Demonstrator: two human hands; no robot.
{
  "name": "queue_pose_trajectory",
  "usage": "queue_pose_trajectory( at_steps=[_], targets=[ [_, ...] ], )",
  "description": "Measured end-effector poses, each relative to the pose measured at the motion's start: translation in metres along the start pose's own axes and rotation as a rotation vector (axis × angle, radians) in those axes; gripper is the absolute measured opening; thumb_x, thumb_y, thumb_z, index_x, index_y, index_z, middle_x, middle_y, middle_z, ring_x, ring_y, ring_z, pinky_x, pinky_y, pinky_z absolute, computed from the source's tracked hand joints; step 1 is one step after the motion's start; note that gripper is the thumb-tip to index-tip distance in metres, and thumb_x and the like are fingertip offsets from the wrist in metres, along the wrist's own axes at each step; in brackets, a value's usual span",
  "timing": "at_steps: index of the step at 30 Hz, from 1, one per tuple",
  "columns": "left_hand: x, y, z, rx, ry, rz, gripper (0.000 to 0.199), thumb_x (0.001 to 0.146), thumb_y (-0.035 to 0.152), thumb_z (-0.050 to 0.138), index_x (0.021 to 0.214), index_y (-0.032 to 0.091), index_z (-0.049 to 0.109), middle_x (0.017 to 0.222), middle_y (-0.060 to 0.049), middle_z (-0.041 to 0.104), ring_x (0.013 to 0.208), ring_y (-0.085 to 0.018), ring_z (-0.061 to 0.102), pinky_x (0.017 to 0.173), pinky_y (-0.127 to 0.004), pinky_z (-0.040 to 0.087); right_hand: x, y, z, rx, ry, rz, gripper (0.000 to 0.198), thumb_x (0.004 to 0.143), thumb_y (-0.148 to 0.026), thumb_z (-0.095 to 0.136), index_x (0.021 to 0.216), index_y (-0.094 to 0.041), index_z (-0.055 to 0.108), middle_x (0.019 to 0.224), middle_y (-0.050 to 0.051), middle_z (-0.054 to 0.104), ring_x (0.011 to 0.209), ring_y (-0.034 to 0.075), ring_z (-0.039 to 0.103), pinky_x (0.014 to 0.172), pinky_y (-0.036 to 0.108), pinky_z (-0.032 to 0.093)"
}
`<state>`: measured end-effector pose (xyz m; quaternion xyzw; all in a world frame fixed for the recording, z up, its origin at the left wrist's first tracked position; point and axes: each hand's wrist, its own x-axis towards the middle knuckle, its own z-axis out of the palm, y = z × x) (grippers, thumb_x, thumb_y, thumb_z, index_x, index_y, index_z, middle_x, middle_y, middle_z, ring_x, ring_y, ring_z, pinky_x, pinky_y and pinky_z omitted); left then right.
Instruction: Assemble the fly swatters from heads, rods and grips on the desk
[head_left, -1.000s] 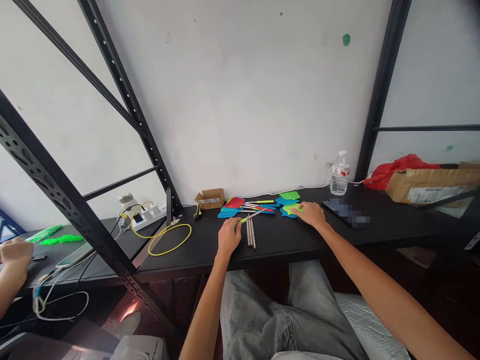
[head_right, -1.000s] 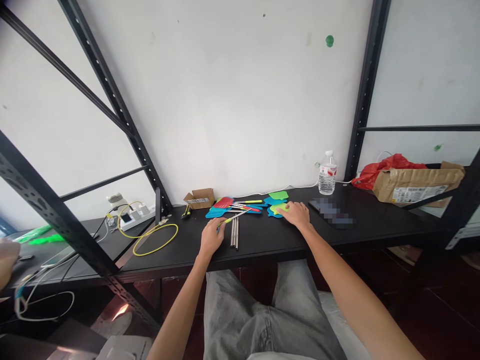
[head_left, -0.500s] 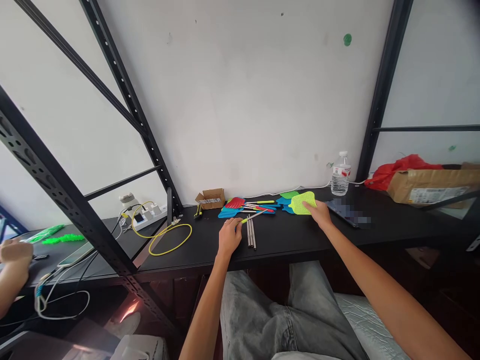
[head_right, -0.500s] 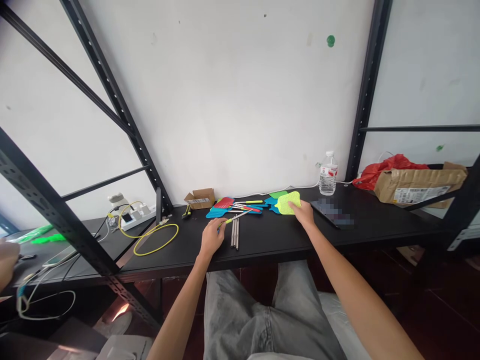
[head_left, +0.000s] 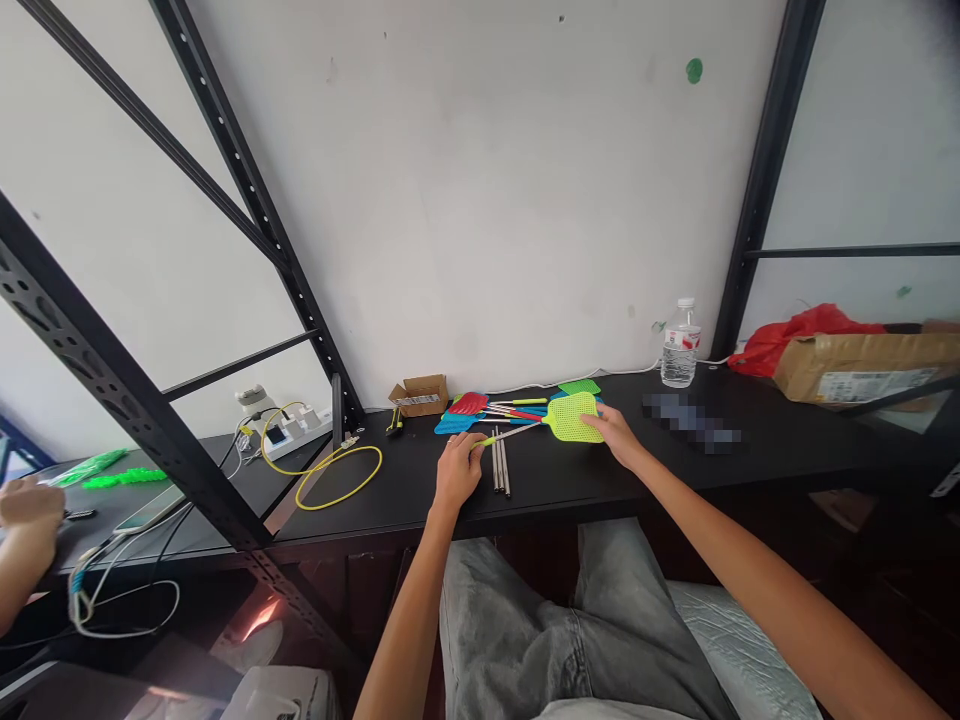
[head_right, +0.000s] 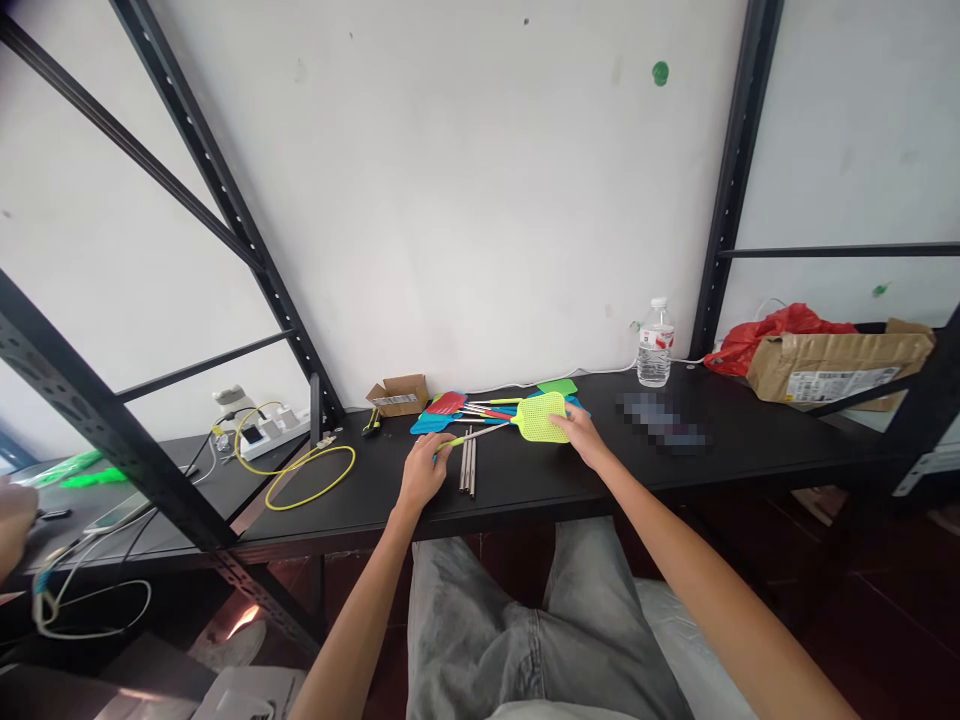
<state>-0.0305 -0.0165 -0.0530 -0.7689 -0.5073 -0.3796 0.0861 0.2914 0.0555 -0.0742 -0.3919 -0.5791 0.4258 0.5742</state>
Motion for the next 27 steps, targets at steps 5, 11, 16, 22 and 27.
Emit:
queue_pose_trajectory(
  at_steps=[5, 11, 16, 22, 27],
  targets=[
    [0.0004, -0.0012, 0.0003, -0.002, 0.001, 0.001, 0.024, 0.096, 0.023, 0.042, 0.106, 0.023, 0.063, 0.097, -0.005, 0.064, 0.091, -0.02, 0.056, 0.079, -0.03, 0.044, -0.0064, -0.0086, 0.006, 0.048, -0.102, -0.005, 0.046, 0.076, -0.042, 0.069, 0.116, -0.02, 0.066, 0.103, 0.01, 0.072, 0.097, 0.029, 0.068, 0.084, 0.041, 0.055],
    [0.0003, -0.0015, 0.0005, -0.012, -0.002, 0.0, 0.023, 0.096, 0.021, 0.041, 0.105, 0.023, 0.063, 0.097, -0.005, 0.064, 0.09, -0.02, 0.055, 0.078, -0.029, 0.044, -0.0042, -0.006, 0.0044, 0.041, -0.095, 0.025, 0.043, 0.076, -0.044, 0.07, 0.112, -0.021, 0.068, 0.103, 0.01, 0.073, 0.099, 0.03, 0.068, 0.085, 0.042, 0.055],
    [0.0004, -0.0021, 0.0004, -0.013, -0.004, -0.002, 0.024, 0.096, 0.022, 0.041, 0.105, 0.024, 0.063, 0.096, -0.005, 0.064, 0.09, -0.02, 0.055, 0.078, -0.03, 0.044, -0.0029, -0.0031, 0.0033, 0.072, -0.113, 0.014, 0.042, 0.076, -0.043, 0.071, 0.112, -0.021, 0.068, 0.104, 0.01, 0.072, 0.1, 0.03, 0.068, 0.086, 0.042, 0.055],
    [0.001, -0.003, 0.0012, -0.014, -0.001, -0.007, 0.026, 0.096, 0.024, 0.04, 0.106, 0.024, 0.064, 0.095, -0.006, 0.064, 0.09, -0.02, 0.056, 0.08, -0.031, 0.045, -0.004, -0.0058, 0.0027, 0.024, -0.121, 0.015, 0.044, 0.077, -0.046, 0.069, 0.113, -0.021, 0.067, 0.105, 0.011, 0.072, 0.101, 0.03, 0.067, 0.086, 0.043, 0.055],
    [0.0008, -0.0038, 0.0019, -0.017, 0.011, -0.015, 0.027, 0.096, 0.024, 0.041, 0.106, 0.024, 0.066, 0.095, -0.005, 0.065, 0.089, -0.019, 0.057, 0.079, -0.03, 0.045, -0.004, -0.0049, 0.0028, 0.05, -0.144, 0.011, 0.047, 0.076, -0.046, 0.071, 0.115, -0.021, 0.065, 0.106, 0.011, 0.071, 0.102, 0.029, 0.067, 0.087, 0.043, 0.054]
  ],
)
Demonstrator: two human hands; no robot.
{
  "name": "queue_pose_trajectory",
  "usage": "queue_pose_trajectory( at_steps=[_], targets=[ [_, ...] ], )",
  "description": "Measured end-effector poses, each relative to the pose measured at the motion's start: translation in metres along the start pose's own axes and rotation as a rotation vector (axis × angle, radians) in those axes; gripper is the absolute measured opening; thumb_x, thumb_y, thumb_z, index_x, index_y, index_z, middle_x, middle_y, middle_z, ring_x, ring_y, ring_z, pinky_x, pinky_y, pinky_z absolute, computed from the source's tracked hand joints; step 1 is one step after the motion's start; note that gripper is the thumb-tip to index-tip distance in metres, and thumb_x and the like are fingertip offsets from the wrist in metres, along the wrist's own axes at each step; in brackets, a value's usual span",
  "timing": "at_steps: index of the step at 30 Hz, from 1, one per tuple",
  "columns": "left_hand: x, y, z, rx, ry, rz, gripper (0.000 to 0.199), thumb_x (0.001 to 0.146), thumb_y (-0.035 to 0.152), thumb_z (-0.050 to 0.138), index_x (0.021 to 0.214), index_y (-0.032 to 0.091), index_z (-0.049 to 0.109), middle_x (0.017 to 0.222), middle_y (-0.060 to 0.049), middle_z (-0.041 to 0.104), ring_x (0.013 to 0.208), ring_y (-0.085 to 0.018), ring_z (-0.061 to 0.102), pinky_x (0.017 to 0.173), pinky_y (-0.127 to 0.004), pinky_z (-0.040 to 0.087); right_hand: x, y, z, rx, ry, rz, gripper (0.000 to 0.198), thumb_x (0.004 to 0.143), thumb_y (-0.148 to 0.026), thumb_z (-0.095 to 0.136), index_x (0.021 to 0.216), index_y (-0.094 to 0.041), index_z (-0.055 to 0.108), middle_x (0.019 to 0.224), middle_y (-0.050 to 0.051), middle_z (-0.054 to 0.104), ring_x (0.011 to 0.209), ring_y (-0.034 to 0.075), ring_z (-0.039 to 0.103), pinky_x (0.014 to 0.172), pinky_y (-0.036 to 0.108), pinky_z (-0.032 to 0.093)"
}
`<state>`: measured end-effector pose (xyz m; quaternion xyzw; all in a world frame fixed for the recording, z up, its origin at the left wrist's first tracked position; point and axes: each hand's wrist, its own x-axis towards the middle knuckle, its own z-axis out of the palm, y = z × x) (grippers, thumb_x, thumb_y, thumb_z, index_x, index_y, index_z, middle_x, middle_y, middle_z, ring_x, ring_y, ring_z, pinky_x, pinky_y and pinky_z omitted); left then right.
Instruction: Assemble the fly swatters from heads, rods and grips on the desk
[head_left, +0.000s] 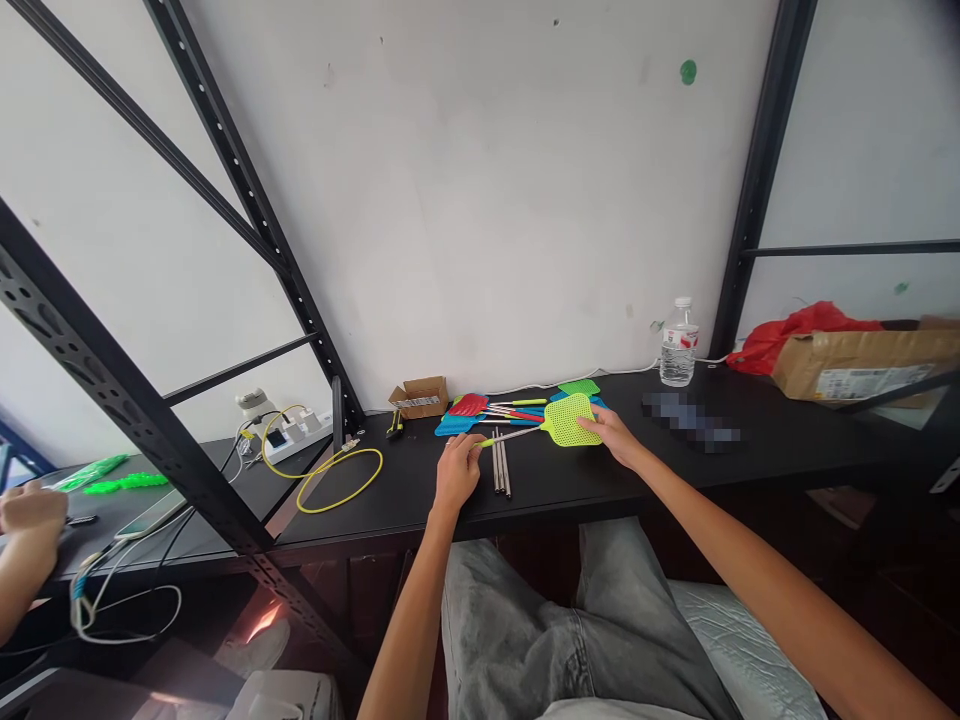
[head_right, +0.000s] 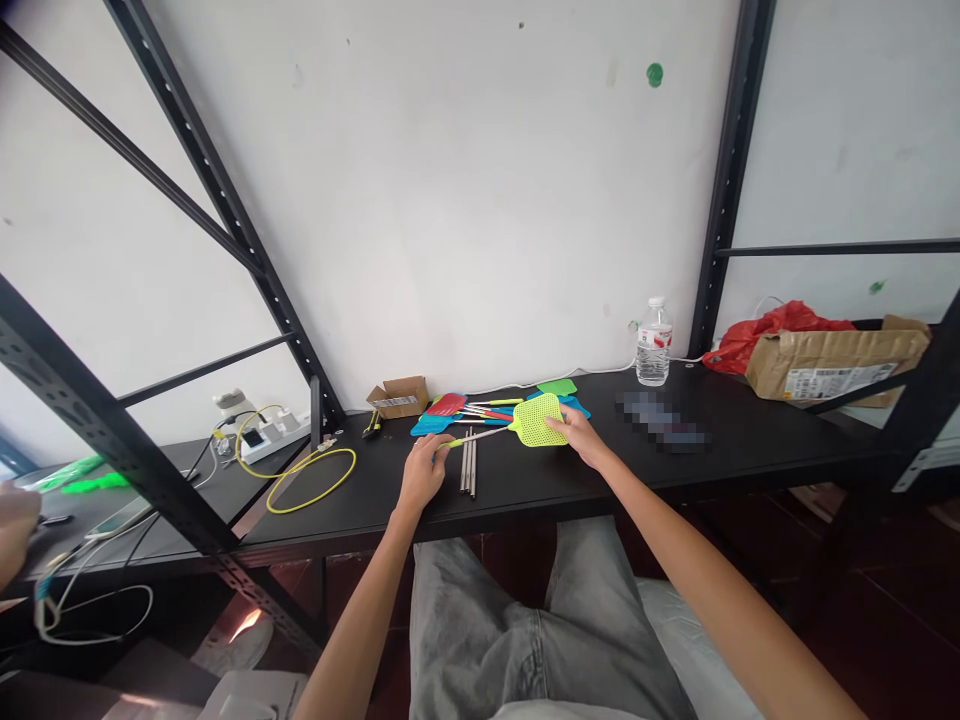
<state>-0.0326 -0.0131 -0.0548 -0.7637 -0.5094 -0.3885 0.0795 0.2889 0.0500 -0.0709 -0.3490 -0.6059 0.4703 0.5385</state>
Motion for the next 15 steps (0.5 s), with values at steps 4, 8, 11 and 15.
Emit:
queue_pose_trajectory(
  at_steps=[4, 8, 11, 15],
  targets=[
    [-0.0008, -0.0003, -0.0005, -0.026, -0.017, 0.0, 0.028, 0.096, 0.024, 0.041, 0.107, 0.025, 0.067, 0.092, -0.004, 0.066, 0.087, -0.017, 0.059, 0.077, -0.028, 0.046, 0.0006, 0.0018, -0.0011, -0.015, 0.003, -0.01, 0.048, 0.076, -0.048, 0.07, 0.116, -0.022, 0.065, 0.106, 0.01, 0.071, 0.102, 0.029, 0.067, 0.088, 0.043, 0.054],
    [-0.0016, -0.0006, -0.0009, -0.022, -0.035, -0.009, 0.03, 0.096, 0.024, 0.04, 0.107, 0.025, 0.068, 0.09, -0.005, 0.066, 0.086, -0.017, 0.058, 0.077, -0.029, 0.045, 0.0005, 0.002, -0.0015, 0.005, -0.001, -0.027, 0.048, 0.075, -0.047, 0.072, 0.115, -0.022, 0.066, 0.107, 0.009, 0.071, 0.102, 0.029, 0.066, 0.09, 0.044, 0.053],
    [-0.0019, -0.001, -0.0006, -0.013, -0.027, -0.008, 0.029, 0.096, 0.023, 0.041, 0.106, 0.025, 0.068, 0.092, -0.004, 0.067, 0.086, -0.017, 0.058, 0.077, -0.028, 0.045, -0.0001, 0.0013, -0.0012, 0.007, -0.003, -0.033, 0.047, 0.075, -0.047, 0.072, 0.115, -0.022, 0.066, 0.11, 0.009, 0.071, 0.102, 0.028, 0.066, 0.091, 0.043, 0.052],
    [-0.002, -0.0008, -0.0007, -0.008, -0.035, -0.009, 0.027, 0.095, 0.022, 0.043, 0.106, 0.026, 0.068, 0.091, -0.003, 0.067, 0.085, -0.017, 0.06, 0.075, -0.027, 0.045, 0.0, 0.002, -0.0017, -0.003, -0.005, -0.043, 0.047, 0.076, -0.047, 0.071, 0.116, -0.023, 0.066, 0.109, 0.008, 0.071, 0.104, 0.028, 0.065, 0.092, 0.042, 0.052]
  ],
)
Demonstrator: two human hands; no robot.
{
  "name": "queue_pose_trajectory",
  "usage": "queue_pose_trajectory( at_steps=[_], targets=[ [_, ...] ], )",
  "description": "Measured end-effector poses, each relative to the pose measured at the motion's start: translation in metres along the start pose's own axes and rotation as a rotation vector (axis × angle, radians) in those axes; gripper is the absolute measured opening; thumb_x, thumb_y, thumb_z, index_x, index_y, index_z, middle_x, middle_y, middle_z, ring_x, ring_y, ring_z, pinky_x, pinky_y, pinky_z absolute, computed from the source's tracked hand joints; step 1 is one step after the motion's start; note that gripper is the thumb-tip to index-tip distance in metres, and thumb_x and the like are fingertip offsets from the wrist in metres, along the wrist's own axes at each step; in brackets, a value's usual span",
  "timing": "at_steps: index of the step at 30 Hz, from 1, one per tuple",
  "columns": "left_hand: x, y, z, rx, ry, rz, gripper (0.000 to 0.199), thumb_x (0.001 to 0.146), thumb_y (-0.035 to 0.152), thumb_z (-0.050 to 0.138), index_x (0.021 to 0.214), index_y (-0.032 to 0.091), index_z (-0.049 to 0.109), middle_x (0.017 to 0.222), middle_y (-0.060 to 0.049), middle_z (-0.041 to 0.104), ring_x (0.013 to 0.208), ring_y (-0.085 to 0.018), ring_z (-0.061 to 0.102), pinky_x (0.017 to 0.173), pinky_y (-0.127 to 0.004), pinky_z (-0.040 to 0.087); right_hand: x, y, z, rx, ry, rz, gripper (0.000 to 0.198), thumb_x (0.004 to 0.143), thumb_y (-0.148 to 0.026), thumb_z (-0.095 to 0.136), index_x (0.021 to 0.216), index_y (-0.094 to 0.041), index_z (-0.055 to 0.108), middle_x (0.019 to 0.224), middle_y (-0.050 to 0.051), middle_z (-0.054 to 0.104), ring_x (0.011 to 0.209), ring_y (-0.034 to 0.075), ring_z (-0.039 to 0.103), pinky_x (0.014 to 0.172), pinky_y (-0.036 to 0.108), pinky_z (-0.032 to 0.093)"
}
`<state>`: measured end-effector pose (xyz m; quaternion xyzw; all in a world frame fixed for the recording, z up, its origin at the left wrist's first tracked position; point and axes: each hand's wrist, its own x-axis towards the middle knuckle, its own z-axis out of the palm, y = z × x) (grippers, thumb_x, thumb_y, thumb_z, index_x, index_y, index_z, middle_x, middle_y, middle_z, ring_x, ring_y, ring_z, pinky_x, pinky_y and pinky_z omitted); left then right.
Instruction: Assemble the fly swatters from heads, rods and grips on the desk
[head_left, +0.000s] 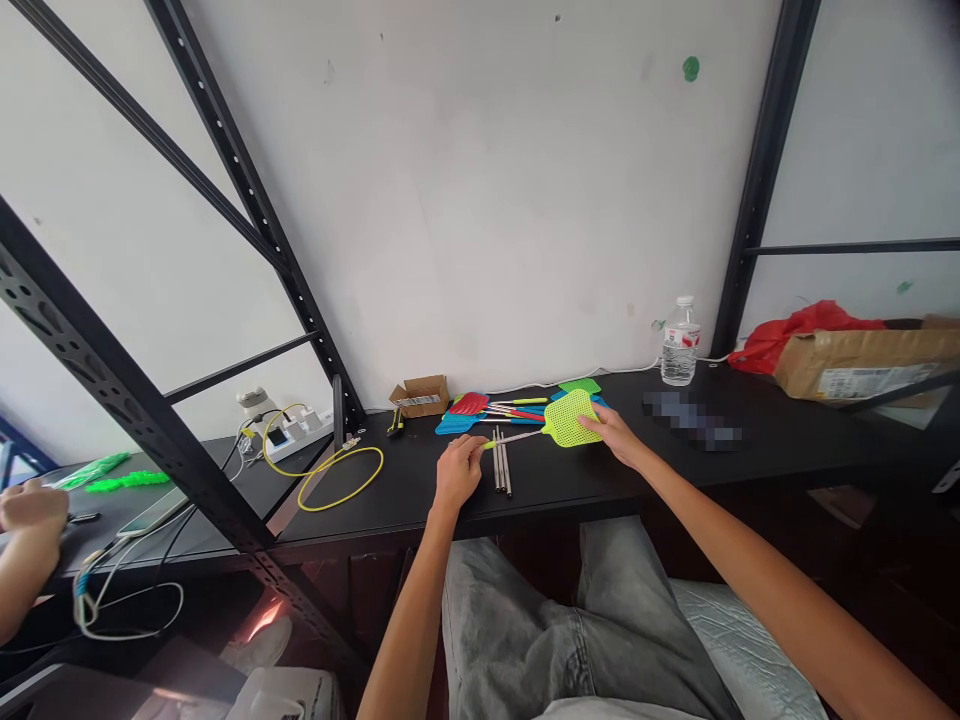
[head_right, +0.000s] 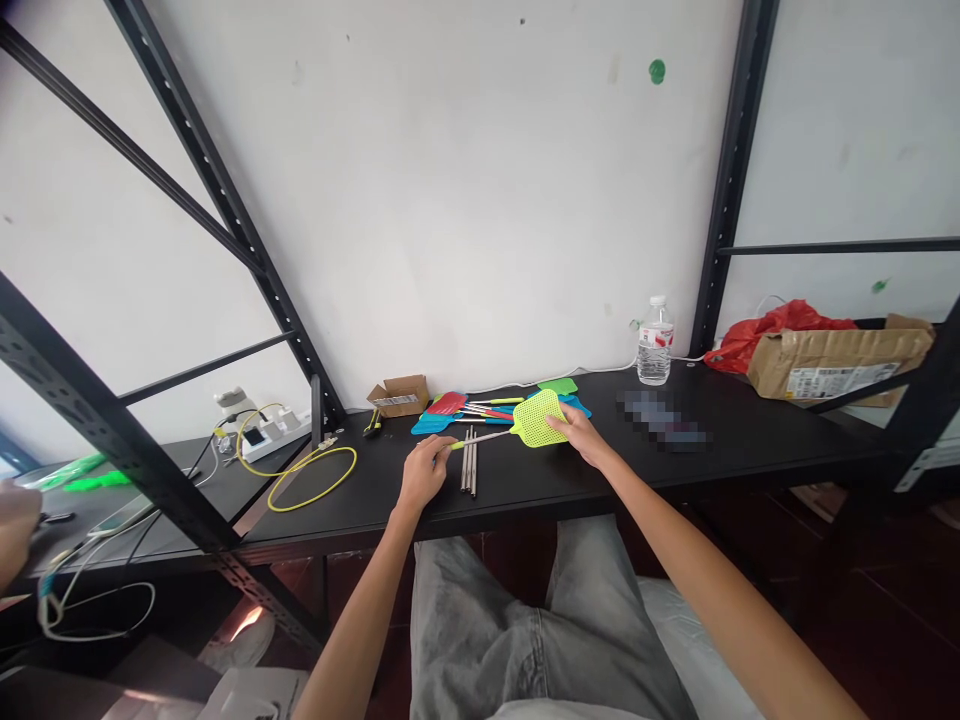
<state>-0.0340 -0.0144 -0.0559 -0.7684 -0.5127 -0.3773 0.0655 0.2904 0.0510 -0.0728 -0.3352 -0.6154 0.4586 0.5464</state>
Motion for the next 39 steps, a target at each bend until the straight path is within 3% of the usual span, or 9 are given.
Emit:
queue_pose_trajectory(
  at_steps=[6, 12, 22, 30, 39],
  targets=[
    [0.0, 0.002, -0.003, -0.116, 0.002, 0.033, 0.025, 0.093, 0.019, 0.046, 0.107, 0.025, 0.066, 0.092, -0.002, 0.068, 0.084, -0.015, 0.063, 0.075, -0.025, 0.046, 0.001, 0.004, -0.003, 0.03, -0.003, 0.011, 0.045, 0.076, -0.049, 0.071, 0.113, -0.023, 0.068, 0.107, 0.008, 0.071, 0.103, 0.028, 0.066, 0.089, 0.041, 0.053],
    [-0.002, 0.003, -0.004, -0.162, -0.011, -0.001, 0.024, 0.093, 0.023, 0.045, 0.104, 0.023, 0.067, 0.086, -0.001, 0.069, 0.073, -0.013, 0.062, 0.064, -0.023, 0.044, 0.002, 0.006, -0.005, 0.075, -0.039, 0.043, 0.045, 0.076, -0.049, 0.072, 0.112, -0.023, 0.068, 0.105, 0.008, 0.072, 0.102, 0.028, 0.067, 0.089, 0.042, 0.053],
    [-0.001, 0.0, -0.003, -0.219, 0.009, -0.001, 0.021, 0.092, 0.025, 0.048, 0.096, 0.022, 0.069, 0.093, -0.002, 0.072, 0.08, -0.014, 0.065, 0.066, -0.022, 0.047, 0.002, 0.008, -0.009, 0.078, -0.095, 0.063, 0.044, 0.07, -0.046, 0.078, 0.107, -0.022, 0.072, 0.102, 0.008, 0.074, 0.104, 0.029, 0.066, 0.092, 0.044, 0.051],
    [-0.002, 0.001, -0.005, -0.201, 0.063, 0.028, 0.022, 0.093, 0.027, 0.048, 0.095, 0.021, 0.069, 0.09, -0.004, 0.07, 0.079, -0.015, 0.064, 0.067, -0.023, 0.049, 0.004, 0.011, -0.009, 0.032, -0.114, 0.04, 0.043, 0.069, -0.048, 0.078, 0.101, -0.019, 0.074, 0.097, 0.009, 0.074, 0.102, 0.03, 0.066, 0.093, 0.045, 0.05],
    [-0.002, 0.001, -0.004, -0.154, 0.058, 0.085, 0.03, 0.097, 0.033, 0.044, 0.097, 0.021, 0.072, 0.089, -0.005, 0.064, 0.076, -0.014, 0.061, 0.068, -0.024, 0.047, 0.0, 0.002, -0.007, -0.047, -0.16, 0.111, 0.037, 0.071, -0.046, 0.076, 0.096, -0.018, 0.074, 0.092, 0.01, 0.074, 0.095, 0.03, 0.068, 0.089, 0.047, 0.052]
  ],
)
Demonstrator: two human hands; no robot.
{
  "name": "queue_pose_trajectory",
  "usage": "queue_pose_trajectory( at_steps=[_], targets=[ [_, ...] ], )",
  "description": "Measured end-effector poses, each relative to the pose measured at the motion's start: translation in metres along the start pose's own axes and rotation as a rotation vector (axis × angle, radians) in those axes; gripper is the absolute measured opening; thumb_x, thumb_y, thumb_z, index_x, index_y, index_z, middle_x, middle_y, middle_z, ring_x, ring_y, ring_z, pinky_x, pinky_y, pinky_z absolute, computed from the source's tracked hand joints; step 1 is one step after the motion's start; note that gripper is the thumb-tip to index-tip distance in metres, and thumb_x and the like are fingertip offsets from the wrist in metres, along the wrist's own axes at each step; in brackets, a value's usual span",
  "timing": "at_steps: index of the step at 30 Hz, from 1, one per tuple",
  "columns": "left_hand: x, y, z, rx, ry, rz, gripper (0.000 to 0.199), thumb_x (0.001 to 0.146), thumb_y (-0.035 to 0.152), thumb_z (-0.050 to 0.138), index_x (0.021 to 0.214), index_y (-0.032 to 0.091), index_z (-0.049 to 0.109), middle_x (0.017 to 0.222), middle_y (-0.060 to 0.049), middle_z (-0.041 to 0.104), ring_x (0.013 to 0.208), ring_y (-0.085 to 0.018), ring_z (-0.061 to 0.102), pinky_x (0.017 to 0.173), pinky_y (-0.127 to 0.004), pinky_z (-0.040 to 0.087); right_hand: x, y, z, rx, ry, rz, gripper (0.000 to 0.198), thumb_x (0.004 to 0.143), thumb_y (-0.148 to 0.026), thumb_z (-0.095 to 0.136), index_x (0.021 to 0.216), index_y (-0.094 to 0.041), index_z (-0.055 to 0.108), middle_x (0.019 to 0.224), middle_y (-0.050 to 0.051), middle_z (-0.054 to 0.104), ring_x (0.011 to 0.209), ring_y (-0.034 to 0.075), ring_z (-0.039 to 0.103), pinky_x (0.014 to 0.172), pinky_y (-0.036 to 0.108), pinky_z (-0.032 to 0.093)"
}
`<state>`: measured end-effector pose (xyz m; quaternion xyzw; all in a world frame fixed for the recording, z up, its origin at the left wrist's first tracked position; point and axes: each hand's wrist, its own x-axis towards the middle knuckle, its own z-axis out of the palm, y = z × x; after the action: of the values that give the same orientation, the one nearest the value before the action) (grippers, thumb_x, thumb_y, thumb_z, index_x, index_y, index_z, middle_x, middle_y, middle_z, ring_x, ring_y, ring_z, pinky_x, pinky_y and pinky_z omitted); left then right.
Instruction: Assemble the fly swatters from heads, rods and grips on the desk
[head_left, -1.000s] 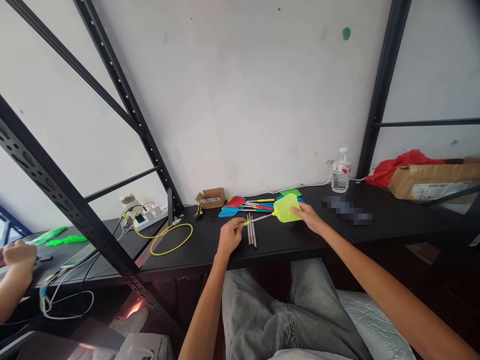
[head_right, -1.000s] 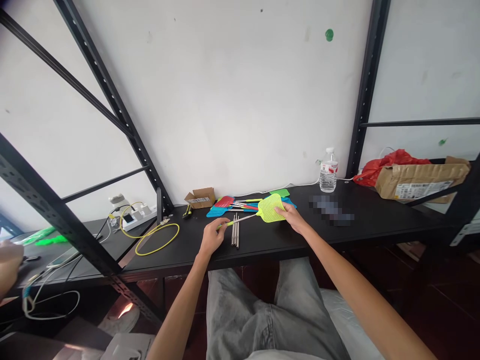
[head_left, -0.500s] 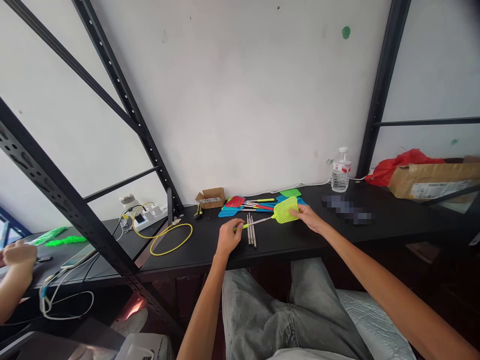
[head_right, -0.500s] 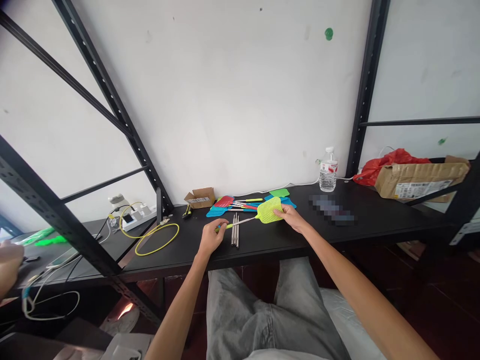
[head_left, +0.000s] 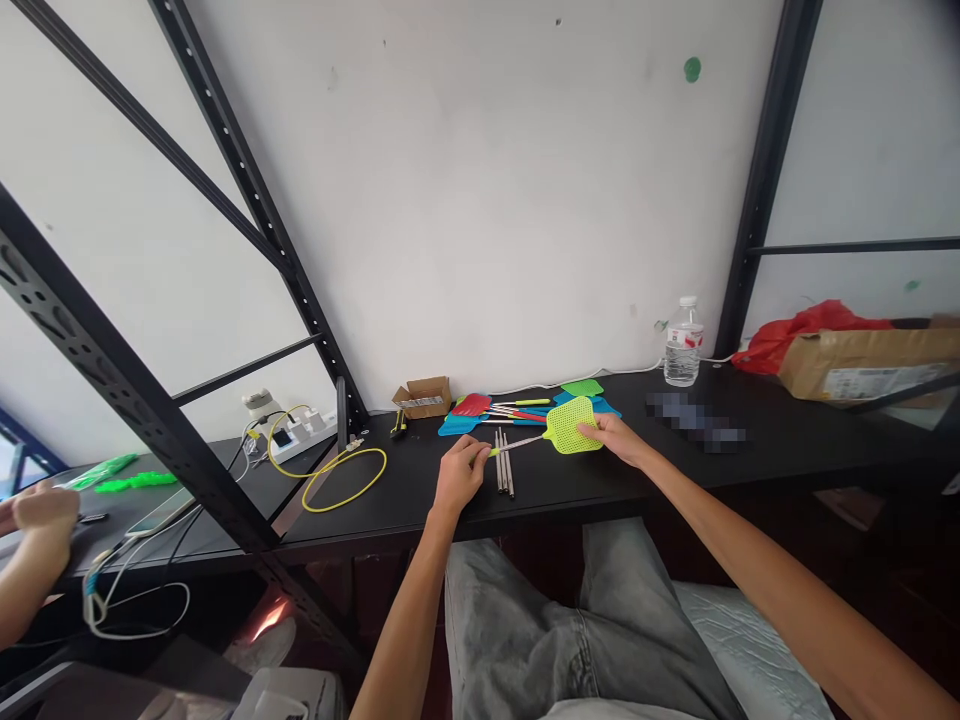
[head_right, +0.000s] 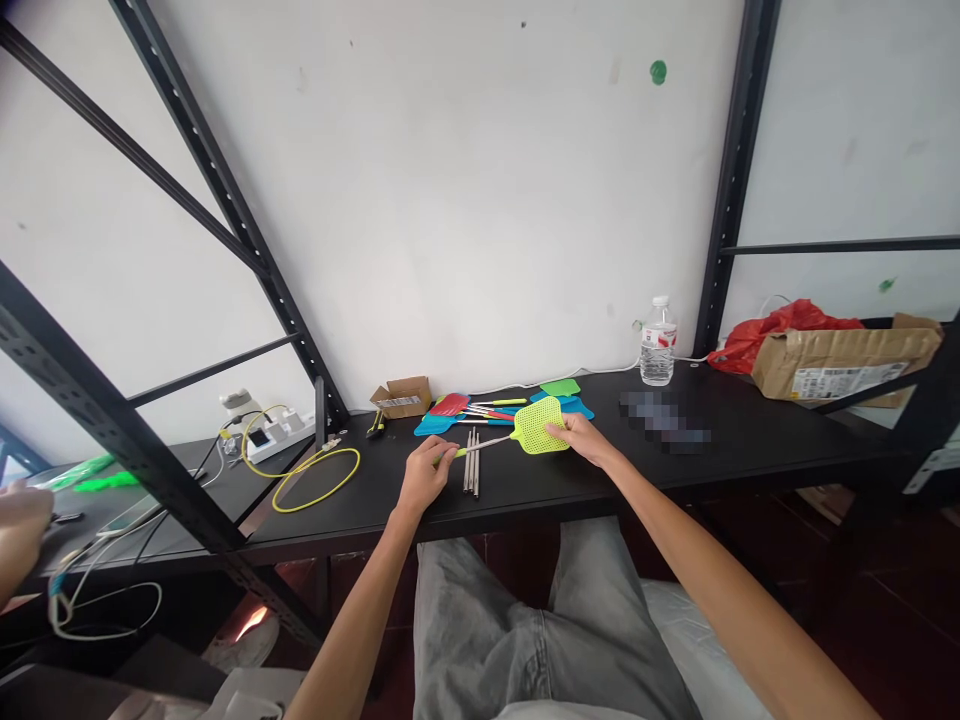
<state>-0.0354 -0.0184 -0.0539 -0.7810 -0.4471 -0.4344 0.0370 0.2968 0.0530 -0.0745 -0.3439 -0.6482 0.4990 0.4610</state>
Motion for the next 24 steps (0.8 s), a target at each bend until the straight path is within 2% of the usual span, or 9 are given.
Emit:
queue_pose_trajectory(
  at_steps=[3, 6, 10, 15, 21, 24],
  targets=[
    [-0.0006, 0.0, 0.0006, 0.039, -0.007, 0.019, 0.032, 0.097, 0.035, 0.044, 0.097, 0.022, 0.073, 0.088, -0.005, 0.062, 0.074, -0.012, 0.06, 0.069, -0.024, 0.046, 0.0004, 0.0016, 0.0, -0.001, -0.002, 0.019, 0.036, 0.071, -0.046, 0.076, 0.093, -0.018, 0.073, 0.09, 0.01, 0.074, 0.088, 0.027, 0.069, 0.085, 0.043, 0.054],
    [-0.0013, 0.0008, 0.0006, 0.077, -0.017, 0.024, 0.032, 0.097, 0.037, 0.044, 0.097, 0.022, 0.072, 0.092, -0.004, 0.061, 0.069, -0.01, 0.057, 0.068, -0.023, 0.046, 0.0011, 0.0037, -0.0005, 0.0, -0.018, 0.043, 0.035, 0.073, -0.048, 0.074, 0.09, -0.016, 0.072, 0.086, 0.009, 0.073, 0.077, 0.023, 0.068, 0.069, 0.036, 0.056],
    [-0.0017, 0.0015, 0.001, 0.103, -0.034, 0.038, 0.03, 0.096, 0.038, 0.045, 0.1, 0.023, 0.071, 0.095, -0.005, 0.06, 0.069, -0.01, 0.057, 0.067, -0.023, 0.045, 0.0011, 0.0039, -0.002, -0.033, -0.026, 0.05, 0.037, 0.074, -0.05, 0.072, 0.084, -0.014, 0.07, 0.08, 0.009, 0.071, 0.066, 0.018, 0.063, 0.053, 0.029, 0.05],
    [-0.0013, 0.0016, 0.0012, 0.107, -0.056, 0.063, 0.029, 0.097, 0.038, 0.045, 0.099, 0.023, 0.071, 0.092, -0.005, 0.061, 0.075, -0.012, 0.06, 0.069, -0.023, 0.046, -0.0003, -0.0003, -0.0022, -0.057, -0.064, 0.057, 0.042, 0.073, -0.051, 0.072, 0.092, -0.014, 0.07, 0.083, 0.009, 0.072, 0.066, 0.017, 0.062, 0.052, 0.027, 0.047],
    [-0.002, 0.0009, 0.003, 0.196, -0.078, 0.07, 0.03, 0.097, 0.036, 0.043, 0.096, 0.024, 0.071, 0.09, -0.003, 0.064, 0.074, -0.012, 0.06, 0.066, -0.022, 0.043, -0.0025, -0.0016, 0.0013, -0.154, -0.049, 0.03, 0.046, 0.073, -0.055, 0.07, 0.098, -0.016, 0.068, 0.09, 0.009, 0.072, 0.073, 0.021, 0.065, 0.055, 0.028, 0.049],
    [-0.0017, 0.0014, 0.0044, 0.195, -0.083, 0.062, 0.03, 0.098, 0.035, 0.043, 0.094, 0.024, 0.071, 0.089, -0.003, 0.065, 0.074, -0.012, 0.06, 0.066, -0.022, 0.042, -0.0031, -0.0008, 0.0024, -0.136, -0.027, 0.011, 0.046, 0.076, -0.055, 0.067, 0.099, -0.016, 0.068, 0.089, 0.009, 0.072, 0.071, 0.02, 0.065, 0.054, 0.027, 0.048]
  ],
)
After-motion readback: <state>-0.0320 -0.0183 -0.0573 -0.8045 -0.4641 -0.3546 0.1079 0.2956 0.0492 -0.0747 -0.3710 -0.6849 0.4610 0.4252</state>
